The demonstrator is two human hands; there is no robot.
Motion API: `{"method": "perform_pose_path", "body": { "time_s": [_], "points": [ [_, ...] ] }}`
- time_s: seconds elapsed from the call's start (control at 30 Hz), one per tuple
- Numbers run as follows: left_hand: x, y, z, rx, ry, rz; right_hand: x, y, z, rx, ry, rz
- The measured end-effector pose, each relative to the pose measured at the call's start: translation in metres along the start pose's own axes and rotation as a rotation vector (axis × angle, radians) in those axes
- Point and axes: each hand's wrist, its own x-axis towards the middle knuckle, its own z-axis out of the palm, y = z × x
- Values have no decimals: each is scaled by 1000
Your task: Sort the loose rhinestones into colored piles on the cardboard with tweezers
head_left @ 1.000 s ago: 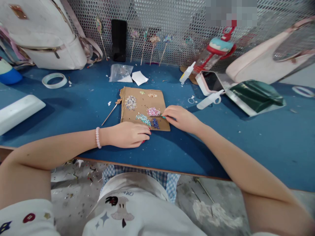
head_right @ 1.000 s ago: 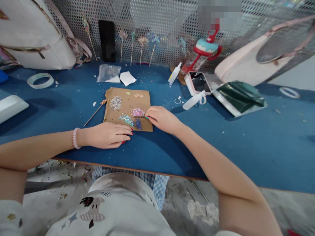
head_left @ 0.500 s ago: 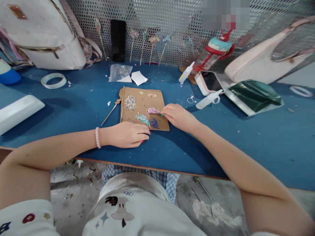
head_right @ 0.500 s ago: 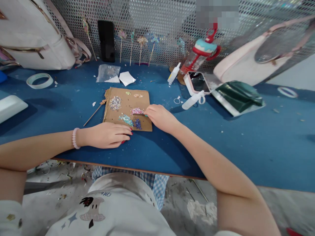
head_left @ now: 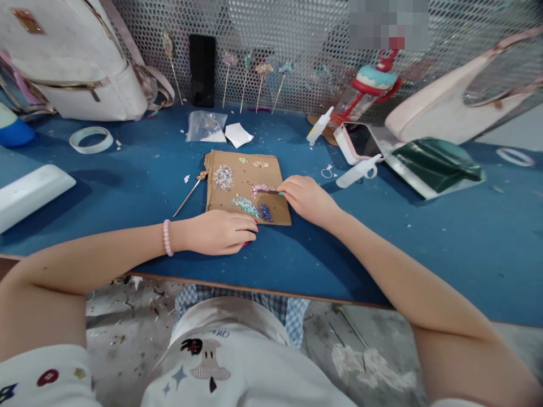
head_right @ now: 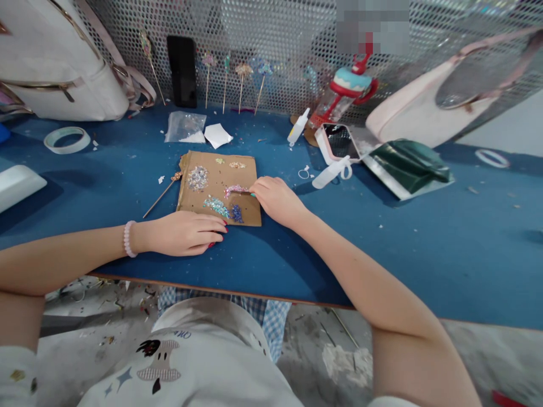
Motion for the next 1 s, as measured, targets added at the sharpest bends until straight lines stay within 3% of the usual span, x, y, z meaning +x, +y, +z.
{"method": "perform_pose_path", "body": {
  "time_s": [0.17,0.43,0.6,1.0],
  "points": [
    [0,1,0,-4,-11,-4,-1,-5,-2,93,36,-23],
    [0,1,1,0,-16,-17,0,-14,-1,153,-19,-65],
    [-1,1,1,-3,-5,-6,0,-14,-2,135,-7,-100],
    [-1,1,1,-3,-11,-3,0,-10,3,-8,10,2]
  ]
}}
